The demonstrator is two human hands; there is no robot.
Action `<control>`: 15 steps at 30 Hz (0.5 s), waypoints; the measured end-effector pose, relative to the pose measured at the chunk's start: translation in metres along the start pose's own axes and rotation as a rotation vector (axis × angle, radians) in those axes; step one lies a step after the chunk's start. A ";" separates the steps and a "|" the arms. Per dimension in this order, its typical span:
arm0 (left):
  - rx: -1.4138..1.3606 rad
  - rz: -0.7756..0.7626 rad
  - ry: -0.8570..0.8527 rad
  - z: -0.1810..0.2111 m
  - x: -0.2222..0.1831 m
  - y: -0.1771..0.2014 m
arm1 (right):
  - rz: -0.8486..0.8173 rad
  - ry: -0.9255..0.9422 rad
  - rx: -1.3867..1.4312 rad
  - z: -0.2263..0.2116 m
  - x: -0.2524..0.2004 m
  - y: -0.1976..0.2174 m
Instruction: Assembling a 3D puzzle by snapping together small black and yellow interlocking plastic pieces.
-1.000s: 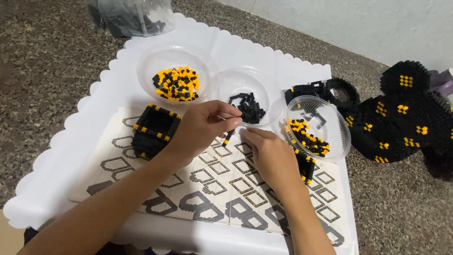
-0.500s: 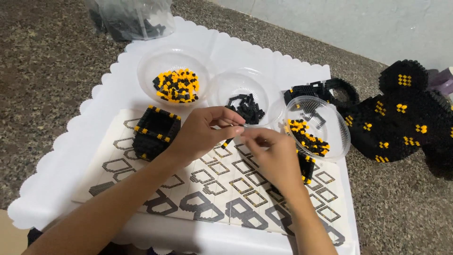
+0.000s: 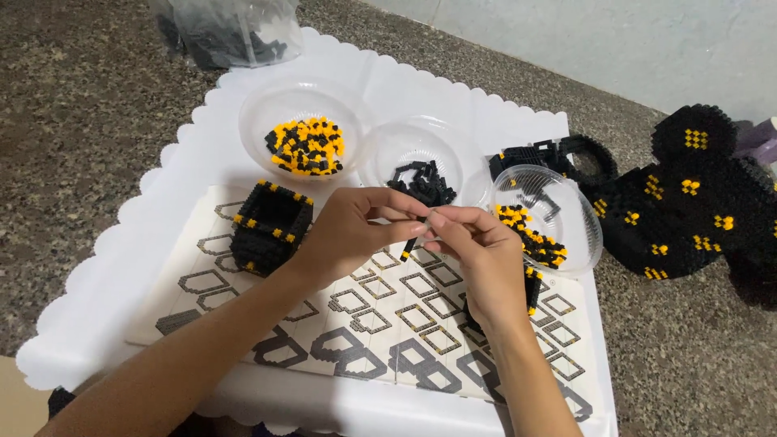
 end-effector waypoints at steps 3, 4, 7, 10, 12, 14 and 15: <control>0.025 0.019 -0.014 -0.001 0.000 0.002 | 0.004 0.042 0.030 0.002 -0.001 0.000; 0.026 0.019 -0.015 0.002 0.000 0.003 | 0.004 0.043 0.030 0.001 -0.002 -0.001; 0.032 0.023 -0.025 0.009 -0.001 0.005 | 0.017 0.076 -0.003 -0.004 -0.004 -0.003; 0.025 0.018 -0.010 0.014 -0.003 0.006 | -0.014 0.085 -0.014 -0.006 -0.005 -0.005; 0.036 0.018 0.011 0.016 -0.002 0.007 | -0.046 0.114 -0.017 -0.007 -0.005 -0.005; 0.019 0.020 0.006 0.013 -0.001 0.007 | -0.042 0.108 -0.013 -0.004 -0.002 -0.002; 0.004 0.024 0.003 0.012 0.000 0.007 | -0.042 0.101 -0.008 -0.003 -0.001 -0.001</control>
Point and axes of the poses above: each hand's wrist, its own x-axis towards the middle knuckle, its own y-axis out of the back of the hand, z = x × y, the point moved 3 cm from there along x, towards the middle knuckle, and after that the axes turned 10 degrees about x, right-handed, at the moved point
